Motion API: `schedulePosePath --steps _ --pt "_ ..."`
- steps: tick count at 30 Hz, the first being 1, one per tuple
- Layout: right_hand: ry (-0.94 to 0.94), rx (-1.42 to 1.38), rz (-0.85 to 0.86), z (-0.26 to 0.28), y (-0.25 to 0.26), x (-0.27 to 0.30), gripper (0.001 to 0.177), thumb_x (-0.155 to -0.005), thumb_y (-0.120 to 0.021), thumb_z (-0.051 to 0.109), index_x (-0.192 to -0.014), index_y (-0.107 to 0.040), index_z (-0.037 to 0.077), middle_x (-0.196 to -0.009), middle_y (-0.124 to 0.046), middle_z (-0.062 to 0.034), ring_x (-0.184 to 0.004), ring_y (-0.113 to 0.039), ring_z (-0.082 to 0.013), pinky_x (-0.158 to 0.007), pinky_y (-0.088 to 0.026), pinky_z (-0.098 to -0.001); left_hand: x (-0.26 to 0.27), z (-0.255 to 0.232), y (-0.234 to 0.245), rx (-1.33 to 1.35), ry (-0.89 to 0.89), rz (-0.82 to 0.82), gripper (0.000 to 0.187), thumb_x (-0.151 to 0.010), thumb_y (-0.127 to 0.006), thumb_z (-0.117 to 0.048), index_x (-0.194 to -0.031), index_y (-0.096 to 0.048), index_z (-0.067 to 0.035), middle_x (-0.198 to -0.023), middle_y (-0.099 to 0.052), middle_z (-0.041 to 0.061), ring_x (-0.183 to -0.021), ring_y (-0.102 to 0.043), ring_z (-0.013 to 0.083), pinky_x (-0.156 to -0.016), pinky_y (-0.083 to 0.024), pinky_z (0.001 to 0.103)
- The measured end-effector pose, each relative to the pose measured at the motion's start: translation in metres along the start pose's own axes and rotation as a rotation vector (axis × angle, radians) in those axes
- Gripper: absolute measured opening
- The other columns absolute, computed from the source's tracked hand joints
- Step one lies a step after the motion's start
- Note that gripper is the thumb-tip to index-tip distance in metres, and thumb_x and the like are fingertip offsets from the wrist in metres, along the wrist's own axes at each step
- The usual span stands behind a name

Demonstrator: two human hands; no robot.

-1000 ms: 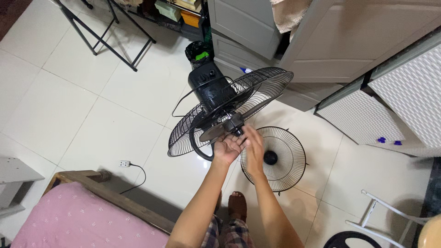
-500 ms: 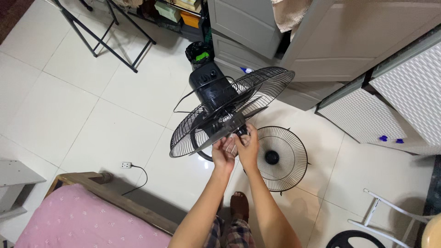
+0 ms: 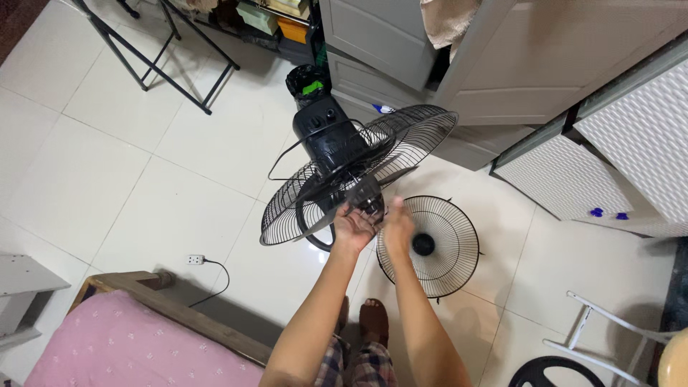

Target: The person disassembles a standing electric fan by removing the front grille, fan blades, and rear grille, then reassembles the components in reverse order. The person handles the fan parts by hand and uses a screwdriver to loosen and tighten the central hub nut.

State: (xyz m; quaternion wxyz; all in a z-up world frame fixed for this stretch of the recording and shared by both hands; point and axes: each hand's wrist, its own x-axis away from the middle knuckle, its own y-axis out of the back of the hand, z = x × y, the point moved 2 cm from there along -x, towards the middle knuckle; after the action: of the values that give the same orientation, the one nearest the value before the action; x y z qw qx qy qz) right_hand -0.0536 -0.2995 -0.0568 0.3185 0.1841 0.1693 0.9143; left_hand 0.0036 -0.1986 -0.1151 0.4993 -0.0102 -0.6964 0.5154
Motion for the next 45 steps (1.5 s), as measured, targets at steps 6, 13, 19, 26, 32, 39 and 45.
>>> schedulePosePath --steps 6,13,19,26,32,39,45 --pt "0.677 -0.065 -0.076 0.025 0.014 0.031 0.052 -0.114 -0.034 0.036 -0.129 -0.067 -0.001 -0.134 -0.063 -0.0203 -0.127 -0.056 -0.0345 -0.111 -0.041 -0.0437 -0.003 0.002 -0.006 0.268 0.011 0.408 0.077 -0.110 -0.029 -0.066 -0.141 -0.056 -0.001 -0.136 -0.064 0.023 -0.126 -0.056 0.0370 -0.124 -0.030 0.050" --pt "0.481 -0.146 -0.139 0.016 0.025 0.026 0.055 -0.112 -0.033 0.040 -0.139 -0.060 0.000 -0.146 -0.055 -0.0191 -0.137 -0.048 -0.0352 -0.117 -0.034 -0.0453 0.013 0.005 -0.019 0.130 0.025 0.118 0.090 -0.099 -0.023 -0.070 -0.136 -0.057 0.005 -0.132 -0.062 0.028 -0.125 -0.057 0.0435 -0.114 -0.037 0.058" --pt "0.420 0.079 -0.179 -0.003 0.011 0.017 0.062 -0.112 -0.028 0.051 -0.139 -0.062 0.008 -0.160 -0.046 -0.0185 -0.143 -0.033 -0.0375 -0.123 -0.022 -0.0473 0.025 0.004 -0.033 0.196 0.039 0.151 0.094 -0.101 -0.019 -0.068 -0.138 -0.053 0.011 -0.136 -0.059 0.033 -0.128 -0.054 0.0482 -0.119 -0.036 0.053" --pt "0.548 0.082 -0.096 -0.001 0.017 0.031 0.065 -0.108 -0.026 0.050 -0.146 -0.060 0.010 -0.160 -0.038 -0.0230 -0.144 -0.030 -0.0403 -0.122 -0.017 -0.0488 -0.004 0.000 -0.005 0.267 0.050 0.229 0.085 -0.103 -0.017 -0.059 -0.132 -0.055 0.011 -0.129 -0.065 0.031 -0.113 -0.063 0.0418 -0.087 -0.052 0.049" --pt "0.368 -0.403 0.053 0.019 -0.010 0.044 0.061 -0.096 -0.067 0.012 -0.153 -0.045 0.006 -0.153 -0.052 -0.0166 -0.127 -0.057 -0.0278 -0.110 -0.044 -0.0357 -0.022 -0.004 0.016 0.029 0.002 0.315 0.073 -0.102 -0.024 -0.054 -0.125 -0.059 0.007 -0.117 -0.069 0.022 -0.101 -0.065 0.0328 -0.089 -0.054 0.048" --pt "0.239 -0.232 -0.170 -0.039 0.011 0.036 0.049 -0.086 -0.080 0.007 -0.132 -0.066 0.002 -0.128 -0.067 -0.0124 -0.116 -0.061 -0.0200 -0.102 -0.049 -0.0337 -0.007 0.038 0.046 -0.004 0.050 0.260 0.058 -0.109 -0.036 -0.041 -0.132 -0.061 0.006 -0.123 -0.070 0.017 -0.107 -0.063 0.0290 -0.109 -0.044 0.050" --pt "-0.030 -0.613 -0.101 -0.149 0.076 0.006 0.036 -0.087 -0.080 0.005 -0.119 -0.069 -0.005 -0.108 -0.075 -0.0101 -0.094 -0.070 -0.0150 -0.083 -0.056 -0.0266 -0.021 0.100 0.075 -0.238 0.108 0.070 0.067 -0.097 -0.037 -0.056 -0.135 -0.058 -0.005 -0.126 -0.071 0.008 -0.118 -0.060 0.0239 -0.115 -0.030 0.050"
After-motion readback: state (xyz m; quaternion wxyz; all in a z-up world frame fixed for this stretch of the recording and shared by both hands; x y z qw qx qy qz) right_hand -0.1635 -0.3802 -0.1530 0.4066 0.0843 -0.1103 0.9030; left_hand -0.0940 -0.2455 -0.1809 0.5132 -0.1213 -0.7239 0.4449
